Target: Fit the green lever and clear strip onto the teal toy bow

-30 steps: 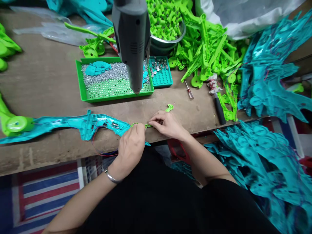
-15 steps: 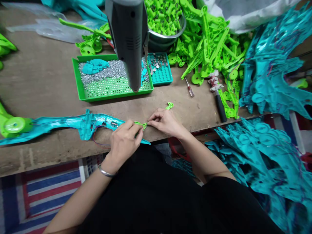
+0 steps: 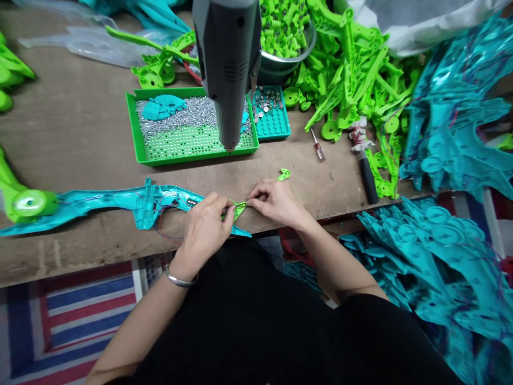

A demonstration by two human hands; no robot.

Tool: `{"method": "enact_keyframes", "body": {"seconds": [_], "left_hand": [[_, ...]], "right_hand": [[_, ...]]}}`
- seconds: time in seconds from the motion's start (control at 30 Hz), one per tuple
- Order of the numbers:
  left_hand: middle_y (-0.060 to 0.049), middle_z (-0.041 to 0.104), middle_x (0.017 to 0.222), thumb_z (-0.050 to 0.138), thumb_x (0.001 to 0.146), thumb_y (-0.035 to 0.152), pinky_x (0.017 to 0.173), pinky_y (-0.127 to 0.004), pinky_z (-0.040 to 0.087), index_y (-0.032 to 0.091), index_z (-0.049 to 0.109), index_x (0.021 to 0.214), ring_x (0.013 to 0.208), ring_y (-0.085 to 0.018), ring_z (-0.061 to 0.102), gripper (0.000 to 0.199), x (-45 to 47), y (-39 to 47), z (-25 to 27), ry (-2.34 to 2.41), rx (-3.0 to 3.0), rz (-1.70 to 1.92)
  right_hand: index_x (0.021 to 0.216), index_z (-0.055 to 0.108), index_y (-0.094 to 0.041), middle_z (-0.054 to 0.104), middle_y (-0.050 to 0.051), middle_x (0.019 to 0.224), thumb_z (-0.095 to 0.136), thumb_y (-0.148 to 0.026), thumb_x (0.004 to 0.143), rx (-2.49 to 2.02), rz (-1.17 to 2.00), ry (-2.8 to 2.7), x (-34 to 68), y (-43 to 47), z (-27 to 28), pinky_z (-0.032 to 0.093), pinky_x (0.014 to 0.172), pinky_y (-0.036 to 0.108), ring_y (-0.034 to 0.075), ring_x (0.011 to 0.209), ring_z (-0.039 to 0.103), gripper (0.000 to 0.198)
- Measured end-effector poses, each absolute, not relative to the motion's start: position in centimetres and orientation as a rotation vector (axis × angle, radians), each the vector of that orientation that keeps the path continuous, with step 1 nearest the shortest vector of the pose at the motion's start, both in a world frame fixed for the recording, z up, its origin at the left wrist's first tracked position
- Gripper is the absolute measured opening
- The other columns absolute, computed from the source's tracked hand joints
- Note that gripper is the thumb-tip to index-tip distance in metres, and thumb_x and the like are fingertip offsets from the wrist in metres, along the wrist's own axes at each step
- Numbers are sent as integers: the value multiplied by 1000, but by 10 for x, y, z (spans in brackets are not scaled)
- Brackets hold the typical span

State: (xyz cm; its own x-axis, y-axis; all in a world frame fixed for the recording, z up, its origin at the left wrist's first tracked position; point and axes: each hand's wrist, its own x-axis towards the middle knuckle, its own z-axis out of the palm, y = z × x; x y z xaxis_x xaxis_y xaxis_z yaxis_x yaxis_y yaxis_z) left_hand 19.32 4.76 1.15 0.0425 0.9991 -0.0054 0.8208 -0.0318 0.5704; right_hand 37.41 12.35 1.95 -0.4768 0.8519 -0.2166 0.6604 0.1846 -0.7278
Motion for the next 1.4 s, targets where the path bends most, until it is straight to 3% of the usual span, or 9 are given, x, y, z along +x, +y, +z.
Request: {"method": "enact_keyframes", "body": {"seconds": [0.23, 0.47, 0.83, 1.0, 1.07, 1.23, 1.4], "left_hand": [[-2, 61, 82, 54, 92, 24, 63, -29, 38, 19, 65, 84, 74, -16, 59, 14, 199, 47, 16, 1903, 1943, 499], [-4, 59, 81, 48, 96, 24, 53, -32, 23, 21, 62, 77, 70, -17, 57, 25, 203, 46, 24, 1940, 2198, 192], [-5, 59, 85, 46, 99, 28, 52, -31, 25, 21, 66, 84, 73, -18, 58, 26, 199, 44, 26, 1874, 2289, 109], [-8, 61, 94, 44, 100, 28, 47, -31, 23, 24, 68, 109, 75, -20, 61, 25, 189, 31, 27, 1786, 2425, 70], [-8, 62, 93, 42, 101, 25, 46, -31, 25, 24, 65, 118, 74, -19, 62, 29, 183, 23, 23, 1753, 2447, 124], [-3, 62, 76, 45, 101, 23, 57, -27, 41, 18, 65, 119, 69, -16, 63, 27, 173, 11, 11, 1762, 2432, 456], [-4, 60, 75, 52, 98, 21, 63, -26, 45, 14, 69, 99, 67, -15, 60, 18, 171, 23, 16, 1831, 2501, 612]], "right_hand": [[73, 73, -16, 68, 3, 79, 72, -17, 78, -1435, 1169, -2221, 374, 125, 17, 45, 67, 26, 10, 64, 56, 6], [74, 72, -15, 68, 5, 82, 69, -15, 80, -1443, 1144, -2285, 372, 124, 22, 45, 67, 28, 11, 65, 56, 6], [81, 72, -18, 68, 3, 82, 62, -11, 82, -1357, 1087, -2288, 356, 109, 18, 43, 72, 28, 14, 76, 61, 12], [84, 71, -18, 67, 2, 82, 60, -11, 82, -1297, 1079, -2305, 357, 110, 16, 43, 71, 27, 14, 75, 59, 14], [86, 73, -19, 67, 3, 83, 58, -10, 83, -1267, 1062, -2341, 357, 108, 16, 43, 71, 27, 14, 76, 59, 18], [90, 79, -23, 67, 4, 92, 55, -11, 85, -1266, 977, -2478, 358, 104, 14, 41, 67, 29, 15, 76, 60, 27], [96, 78, -20, 67, 5, 91, 53, -10, 87, -1250, 985, -2495, 356, 104, 15, 44, 71, 30, 16, 79, 62, 29]]}}
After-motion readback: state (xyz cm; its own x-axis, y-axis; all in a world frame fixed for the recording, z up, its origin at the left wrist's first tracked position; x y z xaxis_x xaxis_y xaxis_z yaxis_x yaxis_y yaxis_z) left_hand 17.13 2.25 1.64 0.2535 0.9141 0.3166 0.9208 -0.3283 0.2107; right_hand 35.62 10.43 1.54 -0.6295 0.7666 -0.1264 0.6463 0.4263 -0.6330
